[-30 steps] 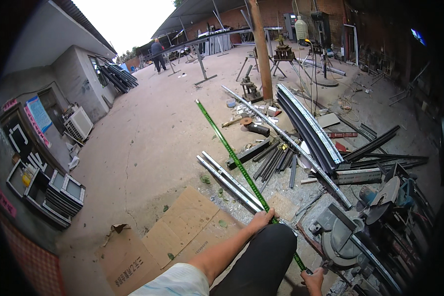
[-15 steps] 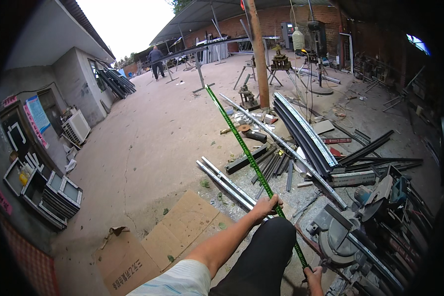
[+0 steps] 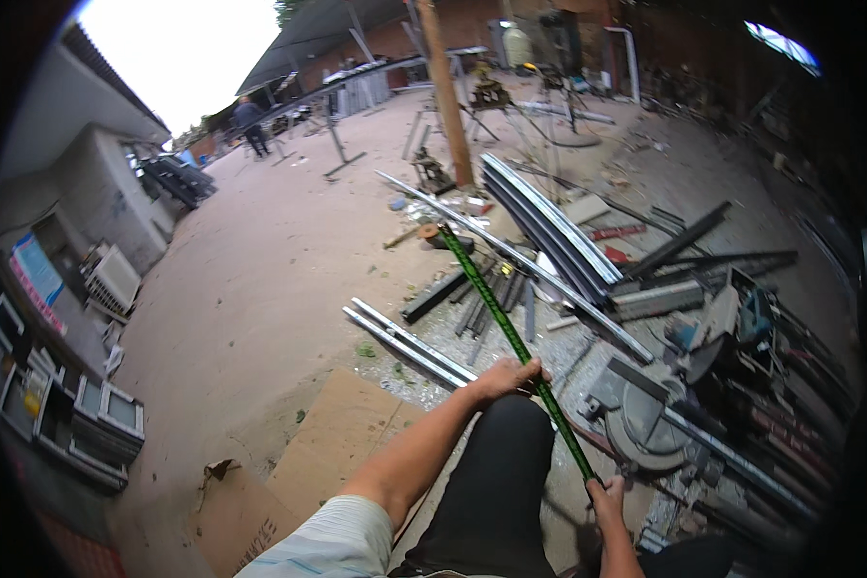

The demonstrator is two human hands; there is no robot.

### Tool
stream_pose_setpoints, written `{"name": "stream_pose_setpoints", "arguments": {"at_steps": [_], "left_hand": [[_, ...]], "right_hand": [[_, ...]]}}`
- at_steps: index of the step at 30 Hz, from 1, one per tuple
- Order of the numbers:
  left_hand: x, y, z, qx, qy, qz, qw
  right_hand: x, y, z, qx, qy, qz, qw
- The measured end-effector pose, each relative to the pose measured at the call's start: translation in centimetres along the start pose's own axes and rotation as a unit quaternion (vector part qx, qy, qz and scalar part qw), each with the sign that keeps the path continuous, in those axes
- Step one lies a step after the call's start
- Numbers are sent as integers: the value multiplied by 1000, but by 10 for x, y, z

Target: The person measures and marks metal profiles using a tape measure and marker, then cuts them to size using a miter saw. The person repeats this process for multiple pieces, handling the profiles and tools throughout.

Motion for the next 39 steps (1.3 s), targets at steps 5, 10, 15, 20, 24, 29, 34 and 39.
{"name": "stream_pose_setpoints", "arguments": {"at_steps": [5, 10, 15, 20, 24, 29, 34, 39], "left_hand": [[2, -17, -11, -12, 70, 44, 996], [-3, -20, -20, -55, 59, 69, 994], [10, -17, -39, -67, 126, 109, 984], [3, -21, -51, 16, 147, 182, 972], [-7, -14, -35, -91, 66, 160, 981], [-61, -25, -20, -175, -43, 97, 979], [-111, -47, -40, -26, -168, -47, 984], [-132, -57, -48, 169, -215, -142, 951]], "right_hand": [[-4, 2, -5, 26, 3, -17, 1000], [0, 3, -17, -32, -23, 1, 999], [-4, 10, -14, -45, -42, -27, 998], [-7, 7, -14, -24, -61, -65, 996], [8, -26, -6, -96, -129, -119, 980], [14, -83, 10, -153, -159, -260, 940], [26, -106, 14, -199, -173, -249, 932], [44, -86, 12, -246, -236, -90, 936]]}}
Point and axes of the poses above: each hand's wrist, its own x-axis towards the middle knuckle, its own z-axis out of the back of the hand, y = z × x, the point moved 4 cm from there along x, towards the middle knuckle, and after that the axes turned 2 degrees about -y, right-handed, at the moved point
